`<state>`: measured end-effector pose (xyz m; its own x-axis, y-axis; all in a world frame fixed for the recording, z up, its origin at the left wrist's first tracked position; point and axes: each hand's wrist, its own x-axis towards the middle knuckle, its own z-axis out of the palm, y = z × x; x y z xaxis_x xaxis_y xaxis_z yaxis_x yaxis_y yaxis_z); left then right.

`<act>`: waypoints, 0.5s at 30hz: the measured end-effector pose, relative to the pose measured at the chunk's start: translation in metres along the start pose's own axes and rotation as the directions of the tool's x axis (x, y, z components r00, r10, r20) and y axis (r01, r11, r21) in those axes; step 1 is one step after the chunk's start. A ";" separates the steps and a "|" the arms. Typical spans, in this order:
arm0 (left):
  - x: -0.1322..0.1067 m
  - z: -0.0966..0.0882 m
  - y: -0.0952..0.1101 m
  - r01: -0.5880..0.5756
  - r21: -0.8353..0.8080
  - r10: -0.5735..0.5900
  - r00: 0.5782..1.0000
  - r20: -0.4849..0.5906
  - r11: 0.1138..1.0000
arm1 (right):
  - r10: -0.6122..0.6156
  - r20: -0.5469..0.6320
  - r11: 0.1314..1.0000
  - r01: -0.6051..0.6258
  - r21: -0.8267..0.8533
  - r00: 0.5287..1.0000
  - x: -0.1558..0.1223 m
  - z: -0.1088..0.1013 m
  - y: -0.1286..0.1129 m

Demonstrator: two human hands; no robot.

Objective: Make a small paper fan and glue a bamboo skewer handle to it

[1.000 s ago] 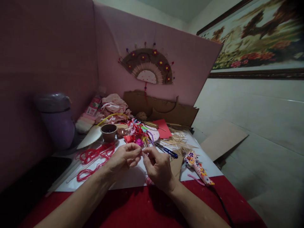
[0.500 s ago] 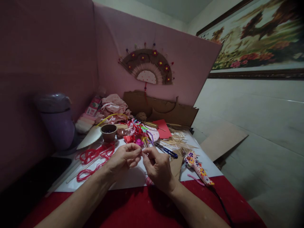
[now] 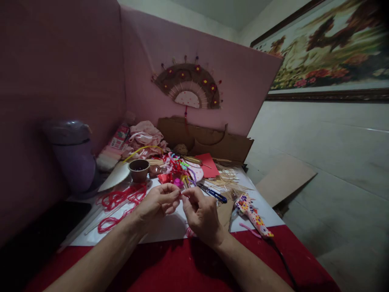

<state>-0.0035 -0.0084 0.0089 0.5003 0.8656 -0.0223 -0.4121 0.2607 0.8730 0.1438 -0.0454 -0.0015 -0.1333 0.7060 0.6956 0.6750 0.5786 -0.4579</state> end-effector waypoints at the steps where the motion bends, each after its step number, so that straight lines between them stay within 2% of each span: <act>1: 0.000 0.000 0.000 0.000 -0.002 0.000 1.000 -0.001 1.000 | -0.001 0.001 1.000 0.001 0.004 1.000 0.000 0.000 0.000; 15: 0.003 0.001 0.001 0.019 -0.014 -0.020 0.999 -0.049 1.000 | -0.032 -0.030 0.999 0.031 -0.009 0.999 0.001 0.002 0.001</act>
<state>-0.0017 -0.0059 0.0097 0.4701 0.8803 -0.0634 -0.4130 0.2829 0.8657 0.1432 -0.0434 -0.0028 -0.1326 0.6748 0.7260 0.6769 0.5967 -0.4309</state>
